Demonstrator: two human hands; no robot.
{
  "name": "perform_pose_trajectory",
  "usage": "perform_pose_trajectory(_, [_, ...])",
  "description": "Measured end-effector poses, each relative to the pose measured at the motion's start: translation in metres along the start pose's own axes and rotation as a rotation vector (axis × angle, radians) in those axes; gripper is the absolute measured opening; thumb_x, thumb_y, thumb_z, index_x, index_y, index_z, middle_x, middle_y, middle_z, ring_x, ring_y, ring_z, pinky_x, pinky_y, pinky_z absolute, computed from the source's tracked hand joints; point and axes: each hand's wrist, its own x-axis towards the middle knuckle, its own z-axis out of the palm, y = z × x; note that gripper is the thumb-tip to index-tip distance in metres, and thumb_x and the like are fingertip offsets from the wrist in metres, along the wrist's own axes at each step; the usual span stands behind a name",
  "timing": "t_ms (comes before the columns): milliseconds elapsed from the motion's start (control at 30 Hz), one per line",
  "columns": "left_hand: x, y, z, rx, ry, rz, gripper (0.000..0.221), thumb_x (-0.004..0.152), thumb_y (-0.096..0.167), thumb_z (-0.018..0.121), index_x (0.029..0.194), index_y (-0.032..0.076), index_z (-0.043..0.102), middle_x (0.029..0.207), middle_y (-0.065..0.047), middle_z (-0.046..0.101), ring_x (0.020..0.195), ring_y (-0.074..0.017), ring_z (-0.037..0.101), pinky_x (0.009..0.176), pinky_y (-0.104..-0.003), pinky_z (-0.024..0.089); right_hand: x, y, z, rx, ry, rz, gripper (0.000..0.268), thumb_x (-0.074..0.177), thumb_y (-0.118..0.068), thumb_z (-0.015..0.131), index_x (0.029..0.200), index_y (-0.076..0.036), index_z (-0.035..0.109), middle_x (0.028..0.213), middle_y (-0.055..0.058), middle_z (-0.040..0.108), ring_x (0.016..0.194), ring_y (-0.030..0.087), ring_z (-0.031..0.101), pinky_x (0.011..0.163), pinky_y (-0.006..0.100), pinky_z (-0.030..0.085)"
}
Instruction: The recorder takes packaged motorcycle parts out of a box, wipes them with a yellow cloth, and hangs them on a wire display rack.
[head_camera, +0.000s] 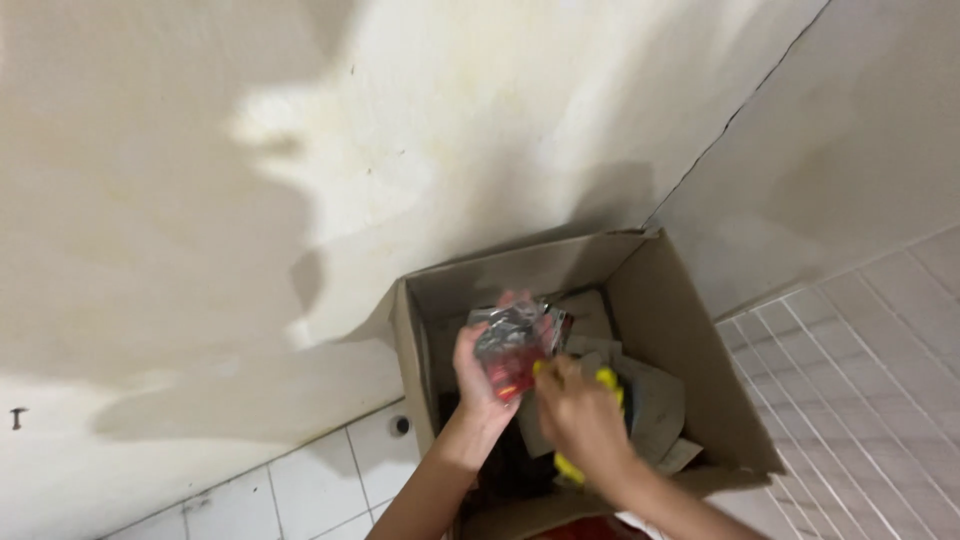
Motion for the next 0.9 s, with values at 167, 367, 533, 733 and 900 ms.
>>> perform_pose_trajectory(167, [-0.001, 0.003, 0.002, 0.029, -0.057, 0.080, 0.060, 0.086, 0.034, 0.053, 0.140, 0.008, 0.057, 0.131, -0.014, 0.065, 0.111, -0.0351, 0.064, 0.097, -0.045, 0.050, 0.004, -0.009, -0.017, 0.426, -0.020, 0.083, 0.030, 0.075, 0.001, 0.067, 0.104, -0.006, 0.070, 0.093, 0.005, 0.066, 0.060, 0.023, 0.060, 0.053, 0.035, 0.049])
perform_pose_trajectory(367, [0.006, -0.008, 0.000, 0.041, 0.004, 0.018, 0.064, 0.086, 0.035, 0.052, 0.144, 0.008, 0.050, 0.141, -0.012, 0.058, 0.107, -0.0338, 0.063, 0.096, -0.047, 0.052, 0.002, -0.012, -0.015, 0.950, -0.018, 0.091, 0.013, 0.071, 0.008, 0.061, 0.069, -0.002, 0.053, 0.083, 0.006, 0.069, 0.060, 0.018, 0.055, 0.056, 0.029, 0.044])
perform_pose_trajectory(533, [0.012, -0.001, -0.009, -0.019, -0.053, 0.023, 0.060, 0.087, 0.036, 0.050, 0.142, 0.012, 0.053, 0.141, -0.011, 0.058, 0.114, -0.0366, 0.061, 0.096, -0.048, 0.051, -0.019, 0.025, 0.021, 0.655, 0.076, 0.069, 0.012, 0.075, 0.003, 0.067, 0.081, -0.007, 0.071, 0.097, 0.003, 0.075, 0.058, 0.011, 0.060, 0.052, 0.025, 0.048])
perform_pose_trajectory(733, [0.007, 0.001, 0.000, -0.060, 0.040, -0.029, 0.058, 0.085, 0.037, 0.054, 0.138, 0.012, 0.053, 0.140, -0.012, 0.059, 0.121, -0.0383, 0.057, 0.102, -0.049, 0.047, -0.031, 0.044, 0.005, 0.734, 0.139, 0.330, 0.030, 0.073, -0.004, 0.076, 0.100, -0.010, 0.063, 0.118, 0.007, 0.076, 0.086, 0.018, 0.071, 0.073, 0.029, 0.055])
perform_pose_trajectory(900, [0.007, -0.004, 0.004, -0.032, -0.009, -0.094, 0.050, 0.089, 0.038, 0.053, 0.133, 0.015, 0.052, 0.141, -0.012, 0.058, 0.117, -0.0353, 0.059, 0.095, -0.047, 0.049, -0.037, 0.040, 0.003, 0.686, 0.089, 0.228, 0.055, 0.073, -0.004, 0.080, 0.126, -0.010, 0.068, 0.138, 0.006, 0.068, 0.113, 0.021, 0.074, 0.091, 0.031, 0.059])
